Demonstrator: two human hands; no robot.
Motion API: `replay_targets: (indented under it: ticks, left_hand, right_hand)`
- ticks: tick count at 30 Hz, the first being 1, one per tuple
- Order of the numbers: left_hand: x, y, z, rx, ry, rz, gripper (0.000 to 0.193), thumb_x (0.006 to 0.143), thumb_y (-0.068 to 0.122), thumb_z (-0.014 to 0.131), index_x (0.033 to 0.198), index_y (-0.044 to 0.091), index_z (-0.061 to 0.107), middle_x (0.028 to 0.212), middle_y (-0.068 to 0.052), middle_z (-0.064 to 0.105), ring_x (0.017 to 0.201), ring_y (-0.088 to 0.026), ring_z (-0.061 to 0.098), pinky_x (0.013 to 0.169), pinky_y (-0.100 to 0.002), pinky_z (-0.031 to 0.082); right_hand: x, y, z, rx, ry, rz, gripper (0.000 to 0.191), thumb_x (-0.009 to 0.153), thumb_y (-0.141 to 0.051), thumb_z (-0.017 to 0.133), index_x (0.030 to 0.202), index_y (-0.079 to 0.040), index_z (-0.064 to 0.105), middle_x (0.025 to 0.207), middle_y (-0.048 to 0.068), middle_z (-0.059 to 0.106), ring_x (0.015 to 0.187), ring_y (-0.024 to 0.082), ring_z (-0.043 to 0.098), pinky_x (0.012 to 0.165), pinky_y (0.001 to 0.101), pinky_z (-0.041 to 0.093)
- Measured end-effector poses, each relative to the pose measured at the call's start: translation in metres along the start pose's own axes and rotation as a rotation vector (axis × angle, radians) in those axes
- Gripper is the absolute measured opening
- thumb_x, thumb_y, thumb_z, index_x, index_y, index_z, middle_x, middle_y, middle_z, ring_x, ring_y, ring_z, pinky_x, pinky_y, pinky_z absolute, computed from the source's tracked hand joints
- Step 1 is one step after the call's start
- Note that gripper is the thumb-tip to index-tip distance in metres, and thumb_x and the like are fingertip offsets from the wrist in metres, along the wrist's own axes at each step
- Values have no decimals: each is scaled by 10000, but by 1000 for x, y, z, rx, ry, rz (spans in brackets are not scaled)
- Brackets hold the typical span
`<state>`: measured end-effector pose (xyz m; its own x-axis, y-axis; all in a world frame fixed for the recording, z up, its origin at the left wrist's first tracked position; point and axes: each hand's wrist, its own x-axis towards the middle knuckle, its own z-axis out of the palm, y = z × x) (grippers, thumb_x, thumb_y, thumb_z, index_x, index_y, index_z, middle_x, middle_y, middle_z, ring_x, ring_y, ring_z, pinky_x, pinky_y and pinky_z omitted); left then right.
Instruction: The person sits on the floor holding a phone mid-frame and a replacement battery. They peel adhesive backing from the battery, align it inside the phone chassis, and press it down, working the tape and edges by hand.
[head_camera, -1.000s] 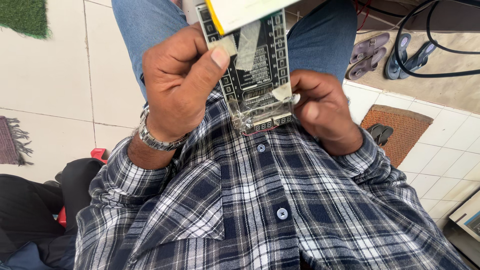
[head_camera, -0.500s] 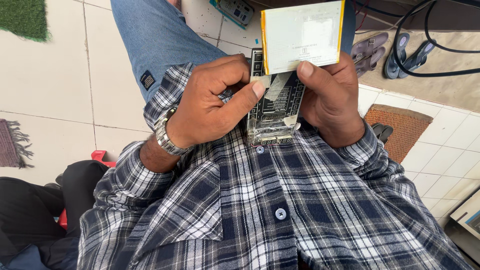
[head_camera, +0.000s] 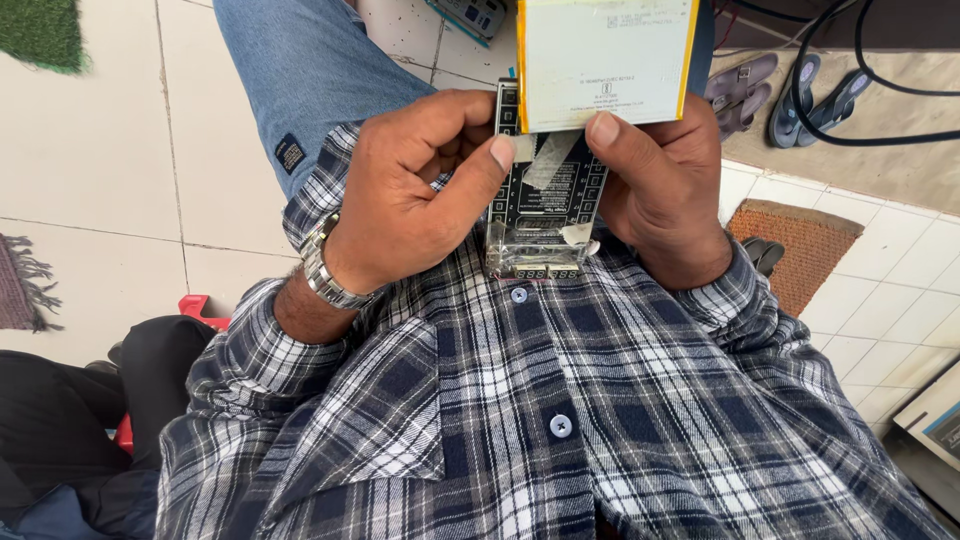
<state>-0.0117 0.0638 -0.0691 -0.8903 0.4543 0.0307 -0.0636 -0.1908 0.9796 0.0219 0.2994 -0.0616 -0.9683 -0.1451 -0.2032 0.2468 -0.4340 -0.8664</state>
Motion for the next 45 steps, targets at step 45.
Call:
replay_targets:
  ticks: [45]
  left_hand:
    - [-4,-9,1,89,16,-39,50,1100,23,650,1125,-20,649,754,38,567,607,29,444,504,-150,340]
  right_hand:
    - [3,9,-11,39,-11,0,194,1140,-80,648,1310,13,637,1238,126,726,1155,166,709,1093,335,583]
